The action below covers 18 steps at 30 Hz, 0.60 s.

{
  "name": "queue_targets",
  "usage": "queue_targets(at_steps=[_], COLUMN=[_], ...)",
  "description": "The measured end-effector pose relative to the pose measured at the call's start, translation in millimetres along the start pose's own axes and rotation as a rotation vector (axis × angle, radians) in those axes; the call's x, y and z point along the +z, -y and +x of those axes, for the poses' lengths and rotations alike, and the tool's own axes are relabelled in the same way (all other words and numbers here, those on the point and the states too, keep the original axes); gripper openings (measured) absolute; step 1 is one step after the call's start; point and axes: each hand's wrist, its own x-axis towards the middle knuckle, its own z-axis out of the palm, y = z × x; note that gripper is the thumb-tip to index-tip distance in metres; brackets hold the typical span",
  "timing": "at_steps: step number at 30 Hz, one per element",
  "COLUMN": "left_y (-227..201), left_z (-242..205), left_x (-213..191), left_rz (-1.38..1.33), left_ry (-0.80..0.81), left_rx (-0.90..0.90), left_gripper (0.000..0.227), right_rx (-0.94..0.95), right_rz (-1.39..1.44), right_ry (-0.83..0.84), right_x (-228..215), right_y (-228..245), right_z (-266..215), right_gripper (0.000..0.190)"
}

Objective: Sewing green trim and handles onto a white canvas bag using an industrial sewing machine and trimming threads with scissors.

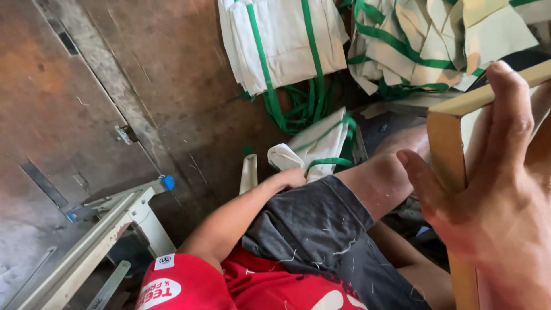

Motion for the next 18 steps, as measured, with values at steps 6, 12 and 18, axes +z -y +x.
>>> queue_targets(at_steps=[6,12,18], left_y=[6.8,3.2,-129.1], left_z=[-4.3,-0.7,-81.1], left_x=[-1.8,4.3,-1.6], left_rz=[0.229,0.454,0.126], left_ry=[0.047,0.098,-0.067], left_rx=[-0.023,-0.05,0.349], left_gripper=[0.029,0.045,0.066], right_rx=[0.047,0.076,0.142], right_rz=[-0.115,-0.208,-0.148], right_ry=[-0.003,0.02,0.038], right_x=[-3.5,-3.9,-3.5], right_y=[1.5,-0.5,3.7], right_z=[1.7,2.4,3.0], right_gripper=[0.097,0.1,0.103])
